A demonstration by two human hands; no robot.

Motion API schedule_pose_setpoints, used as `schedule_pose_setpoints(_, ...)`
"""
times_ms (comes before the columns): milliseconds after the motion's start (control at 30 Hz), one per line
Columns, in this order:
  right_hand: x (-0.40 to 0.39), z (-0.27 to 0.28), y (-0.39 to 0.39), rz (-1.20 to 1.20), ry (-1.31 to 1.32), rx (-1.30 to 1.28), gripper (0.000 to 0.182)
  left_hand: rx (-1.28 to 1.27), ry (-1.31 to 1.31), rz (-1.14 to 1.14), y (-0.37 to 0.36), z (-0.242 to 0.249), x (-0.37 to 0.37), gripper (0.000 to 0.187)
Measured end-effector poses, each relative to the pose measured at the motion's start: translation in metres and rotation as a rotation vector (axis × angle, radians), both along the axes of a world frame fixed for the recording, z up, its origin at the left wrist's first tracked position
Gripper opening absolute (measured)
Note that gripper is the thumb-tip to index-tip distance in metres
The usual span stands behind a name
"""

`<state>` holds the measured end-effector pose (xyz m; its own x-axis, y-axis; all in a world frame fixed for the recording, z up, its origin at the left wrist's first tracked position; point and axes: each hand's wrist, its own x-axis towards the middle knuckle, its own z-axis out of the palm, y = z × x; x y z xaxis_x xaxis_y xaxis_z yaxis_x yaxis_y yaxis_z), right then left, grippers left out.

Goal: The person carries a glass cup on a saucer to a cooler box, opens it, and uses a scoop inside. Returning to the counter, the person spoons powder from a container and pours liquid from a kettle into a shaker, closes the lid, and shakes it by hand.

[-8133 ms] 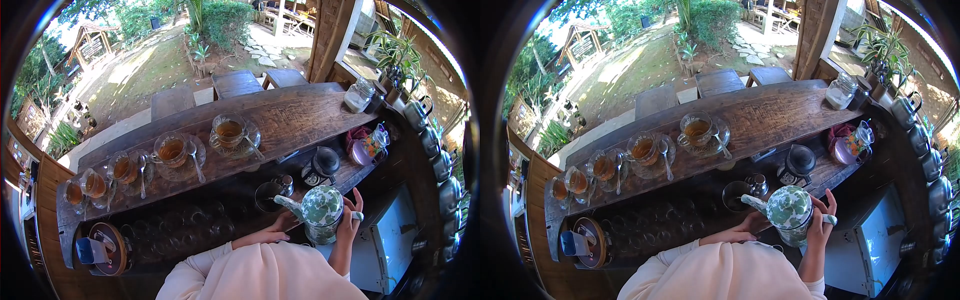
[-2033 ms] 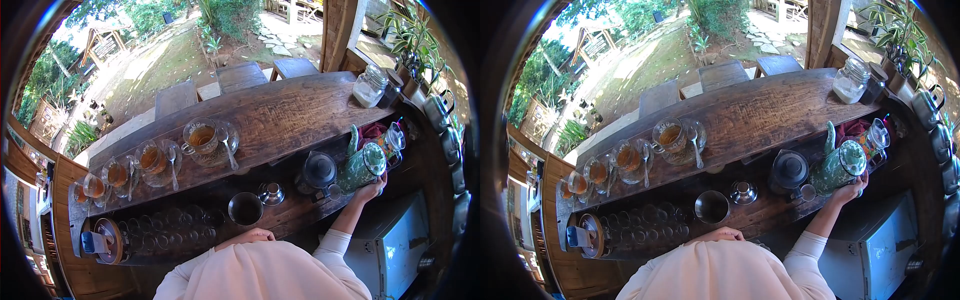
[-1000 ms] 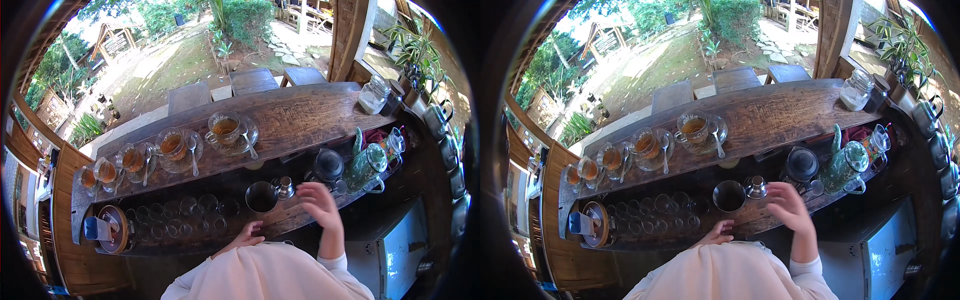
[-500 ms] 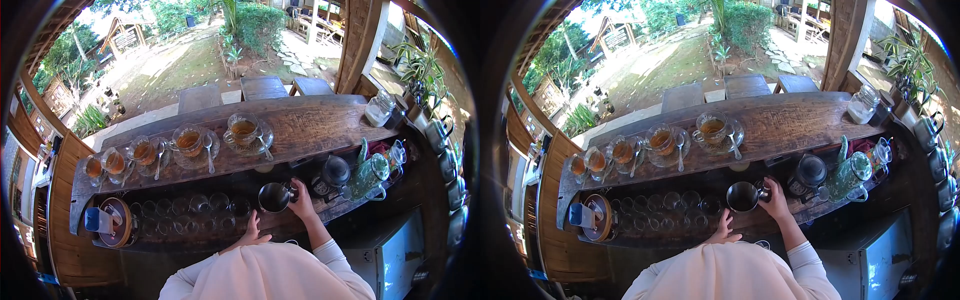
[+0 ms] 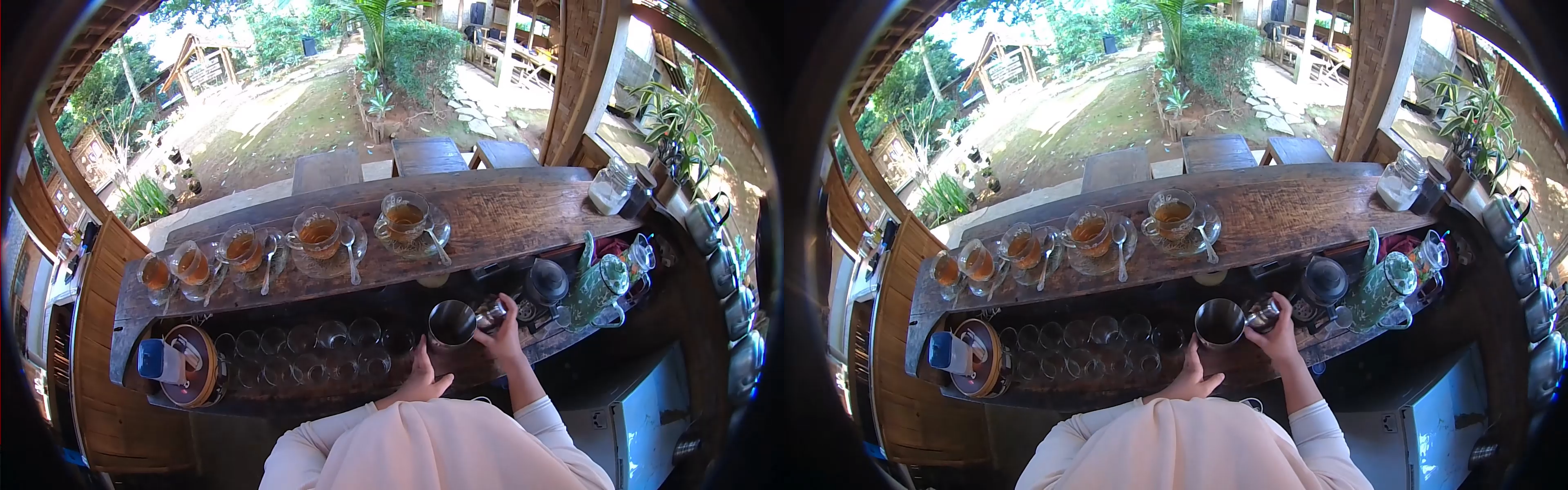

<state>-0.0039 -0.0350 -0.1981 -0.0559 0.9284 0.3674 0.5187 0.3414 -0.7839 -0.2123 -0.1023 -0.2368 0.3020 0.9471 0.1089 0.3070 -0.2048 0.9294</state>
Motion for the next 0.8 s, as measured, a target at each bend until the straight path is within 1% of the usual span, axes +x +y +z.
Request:
schedule_pose_setpoints(67,-0.007,0.019,-0.014,-0.089,0.336,-0.057,0.089,0.026,-0.013,-0.008,0.000,0.000,0.002,0.100)
schedule_pose_setpoints(100,-0.010,0.020,-0.017,-0.050,0.471,-0.010,0.092,0.028,-0.013,-0.010,0.000,0.000,0.002,0.100)
schedule_pose_setpoints(133,-0.016,0.022,-0.020,0.012,0.614,0.105,0.094,0.035,-0.087,0.000,0.002,0.003,0.003,0.099)
schedule_pose_setpoints(167,-0.019,0.027,-0.024,0.066,0.618,0.197,0.093,0.043,-0.163,0.011,0.005,0.006,0.003,0.097)
schedule_pose_setpoints(200,-0.022,0.034,-0.028,0.123,0.620,0.290,0.092,0.048,-0.167,0.013,0.007,0.009,0.004,0.097)
schedule_pose_setpoints(233,-0.026,0.041,-0.031,0.180,0.645,0.313,0.092,0.067,-0.209,-0.005,0.008,0.021,0.003,0.095)
schedule_pose_setpoints(267,-0.028,0.048,-0.031,0.181,0.644,0.314,0.092,0.084,-0.251,-0.023,0.007,0.028,0.003,0.094)
schedule_pose_setpoints(300,-0.030,0.055,-0.030,0.243,0.521,0.330,0.093,0.085,-0.251,-0.023,0.007,0.024,0.004,0.094)
schedule_pose_setpoints(333,-0.032,0.061,-0.028,0.302,0.398,0.345,0.094,0.060,-0.336,-0.036,0.008,0.020,0.006,0.092)
schedule_pose_setpoints(367,-0.034,0.066,-0.026,0.336,0.342,0.354,0.096,0.037,-0.423,-0.048,0.009,0.017,0.008,0.091)
schedule_pose_setpoints(400,-0.037,0.073,-0.024,0.377,0.309,0.352,0.093,0.043,-0.426,-0.049,0.010,0.014,0.008,0.091)
schedule_pose_setpoints(467,-0.044,0.094,-0.023,0.393,0.169,0.330,0.090,-0.012,-0.631,-0.081,0.012,0.018,0.009,0.089)
schedule_pose_setpoints(500,-0.045,0.095,-0.022,0.397,0.133,0.308,0.088,-0.002,-0.626,-0.062,0.013,0.020,0.010,0.084)
schedule_pose_setpoints(533,-0.046,0.097,-0.021,0.401,0.129,0.307,0.088,-0.001,-0.630,-0.059,0.013,0.026,0.011,0.084)
schedule_pose_setpoints(600,-0.050,0.100,-0.018,0.408,0.025,0.204,0.092,-0.051,-0.570,-0.010,0.014,0.038,0.010,0.071)
schedule_pose_setpoints(633,-0.051,0.102,-0.018,0.404,0.007,0.135,0.091,-0.049,-0.570,-0.006,0.013,0.048,0.010,0.071)
schedule_pose_setpoints(700,-0.054,0.104,-0.018,0.402,-0.026,0.116,0.091,-0.278,-0.783,0.016,0.010,0.065,0.010,0.066)
schedule_pose_setpoints(767,-0.055,0.104,-0.015,0.400,-0.060,0.095,0.090,-0.263,-0.766,0.053,0.018,0.050,0.014,0.063)
schedule_pose_setpoints(800,-0.055,0.102,-0.012,0.421,-0.086,0.141,0.090,-0.251,-0.748,0.089,0.020,0.041,0.015,0.061)
